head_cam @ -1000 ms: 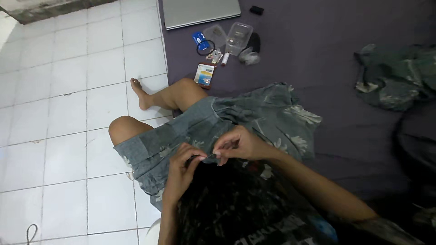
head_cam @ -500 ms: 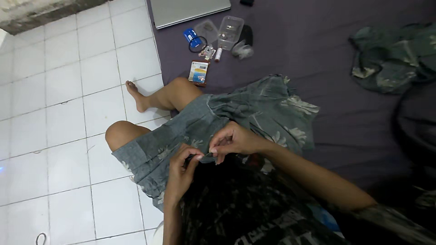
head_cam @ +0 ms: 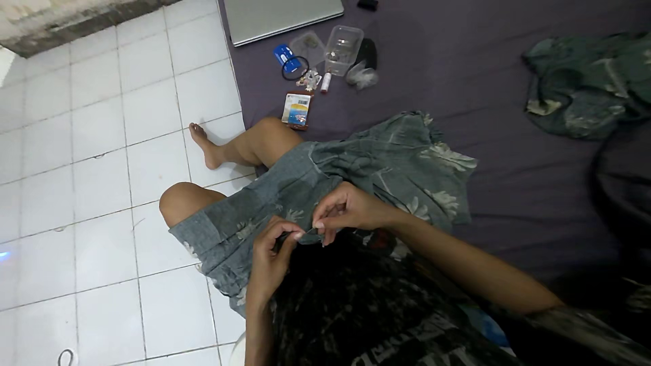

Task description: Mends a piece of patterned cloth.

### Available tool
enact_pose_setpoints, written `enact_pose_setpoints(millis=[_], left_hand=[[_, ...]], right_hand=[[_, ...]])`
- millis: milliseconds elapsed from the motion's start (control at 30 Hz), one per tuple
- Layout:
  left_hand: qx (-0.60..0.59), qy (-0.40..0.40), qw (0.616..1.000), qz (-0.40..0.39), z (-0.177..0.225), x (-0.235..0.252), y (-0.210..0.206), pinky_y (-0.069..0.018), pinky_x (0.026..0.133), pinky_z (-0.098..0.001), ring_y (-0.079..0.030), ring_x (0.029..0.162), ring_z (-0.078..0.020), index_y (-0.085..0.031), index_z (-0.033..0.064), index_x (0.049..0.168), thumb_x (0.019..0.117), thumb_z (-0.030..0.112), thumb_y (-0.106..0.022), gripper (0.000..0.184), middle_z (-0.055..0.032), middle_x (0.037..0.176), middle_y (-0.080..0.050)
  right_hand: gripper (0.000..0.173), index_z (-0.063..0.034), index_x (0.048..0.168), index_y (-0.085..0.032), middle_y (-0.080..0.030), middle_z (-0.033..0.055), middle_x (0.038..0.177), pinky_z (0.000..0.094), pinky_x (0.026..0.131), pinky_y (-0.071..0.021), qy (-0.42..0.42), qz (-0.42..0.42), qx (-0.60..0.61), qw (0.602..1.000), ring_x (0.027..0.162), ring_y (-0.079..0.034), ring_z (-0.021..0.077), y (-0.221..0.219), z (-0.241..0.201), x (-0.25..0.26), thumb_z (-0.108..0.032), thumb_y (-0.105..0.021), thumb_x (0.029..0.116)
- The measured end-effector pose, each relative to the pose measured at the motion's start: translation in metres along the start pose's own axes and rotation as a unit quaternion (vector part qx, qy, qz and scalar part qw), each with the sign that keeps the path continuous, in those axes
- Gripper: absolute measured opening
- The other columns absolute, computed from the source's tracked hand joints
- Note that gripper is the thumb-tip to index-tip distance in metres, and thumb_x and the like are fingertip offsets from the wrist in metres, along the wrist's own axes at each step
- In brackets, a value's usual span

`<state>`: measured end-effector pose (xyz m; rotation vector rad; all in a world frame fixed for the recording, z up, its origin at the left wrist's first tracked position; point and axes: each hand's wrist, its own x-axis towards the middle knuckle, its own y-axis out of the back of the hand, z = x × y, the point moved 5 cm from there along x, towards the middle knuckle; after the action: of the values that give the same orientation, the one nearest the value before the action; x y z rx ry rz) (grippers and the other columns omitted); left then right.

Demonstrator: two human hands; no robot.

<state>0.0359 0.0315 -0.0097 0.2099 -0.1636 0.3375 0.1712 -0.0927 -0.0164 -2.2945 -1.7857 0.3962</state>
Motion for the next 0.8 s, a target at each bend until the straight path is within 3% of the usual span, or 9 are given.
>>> enact_pose_setpoints(millis=[467, 800], left_hand=[[-0.023, -0.002, 1.000, -0.013, 0.0007, 0.0021, -0.0038, -0.0493, 0.083, -0.0113, -0.059, 0.091, 0.0056, -0.068, -0.0036, 0.092, 0.0982, 0.007, -0.060, 0.014, 0.0013, 0.090, -0.065], [-0.015, 0.000, 1.000, -0.005, 0.0009, 0.0024, -0.0055, -0.0494, 0.083, -0.0110, -0.059, 0.091, 0.0059, -0.067, -0.0047, 0.093, 0.0981, 0.006, -0.059, 0.015, 0.0003, 0.091, -0.065]], right_hand=[[0.014, -0.0025, 0.097, -0.070, -0.075, -0.0083, 0.081, 0.0209, 0.069, -0.0632, 0.009, -0.044, 0.008, 0.999, 0.070, -0.073, 0.0023, 0.0002, 0.0026, 0.0018, 0.002, -0.057, 0.0979], [0.014, -0.0021, 0.094, -0.069, -0.074, -0.0087, 0.078, 0.0201, 0.067, -0.0626, -0.012, -0.024, -0.003, 1.000, 0.067, -0.072, 0.0014, 0.0003, 0.0000, 0.0016, 0.002, -0.057, 0.0972]])
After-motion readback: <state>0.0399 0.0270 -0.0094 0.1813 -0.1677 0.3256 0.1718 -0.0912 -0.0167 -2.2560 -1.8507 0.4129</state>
